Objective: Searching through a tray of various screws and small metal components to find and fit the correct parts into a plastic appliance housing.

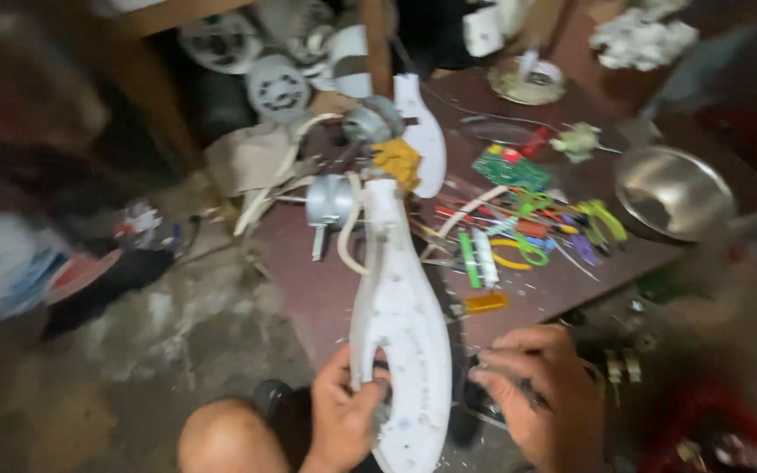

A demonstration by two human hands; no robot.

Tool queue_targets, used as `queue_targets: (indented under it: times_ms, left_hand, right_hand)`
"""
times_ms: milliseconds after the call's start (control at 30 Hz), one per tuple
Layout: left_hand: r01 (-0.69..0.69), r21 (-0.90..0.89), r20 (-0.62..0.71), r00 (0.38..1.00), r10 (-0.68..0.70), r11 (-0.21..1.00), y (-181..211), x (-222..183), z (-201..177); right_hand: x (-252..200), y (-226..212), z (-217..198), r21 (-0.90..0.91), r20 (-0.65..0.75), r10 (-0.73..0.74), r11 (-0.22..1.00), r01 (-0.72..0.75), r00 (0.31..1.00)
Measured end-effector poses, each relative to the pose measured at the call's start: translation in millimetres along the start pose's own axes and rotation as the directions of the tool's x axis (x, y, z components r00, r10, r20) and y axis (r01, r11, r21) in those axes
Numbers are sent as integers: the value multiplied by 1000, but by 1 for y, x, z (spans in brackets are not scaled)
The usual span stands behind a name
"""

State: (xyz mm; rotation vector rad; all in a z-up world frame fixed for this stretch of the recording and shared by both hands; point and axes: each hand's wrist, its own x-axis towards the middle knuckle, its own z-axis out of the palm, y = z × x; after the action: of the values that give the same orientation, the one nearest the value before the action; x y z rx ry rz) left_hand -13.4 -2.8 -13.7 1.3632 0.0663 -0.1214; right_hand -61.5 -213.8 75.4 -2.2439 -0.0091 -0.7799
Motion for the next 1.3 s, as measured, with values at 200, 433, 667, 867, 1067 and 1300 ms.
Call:
queue_targets:
  times_ms: [200, 433, 667, 867, 1067, 1300]
  left_hand:
    - [5, -77, 76, 997, 1, 997, 15, -8, 11]
    - [0, -62, 85, 996, 5, 998, 19, -13, 11]
    - [53, -179, 170, 985, -23, 982, 16, -12, 8]
    - [169, -224, 245, 963, -113, 960, 25, -12, 9]
    - [92, -145, 226, 972, -58, 985, 23, -13, 11]
    - [70, -166, 210, 977, -35, 984, 17, -13, 10]
  right_hand:
    - [10, -21, 41, -74, 75, -253, 963, 258, 965]
    - [14, -35, 62, -161, 106, -282, 942, 296, 954]
    - [11, -31, 64, -215, 155, -266, 931, 295, 952]
    - [11, -36, 59, -219, 131, -229, 942, 254, 964]
    - [13, -42, 55, -242, 180, -138, 954, 180, 974]
    - [13, -44, 58, -249, 163, -163, 947, 200, 973]
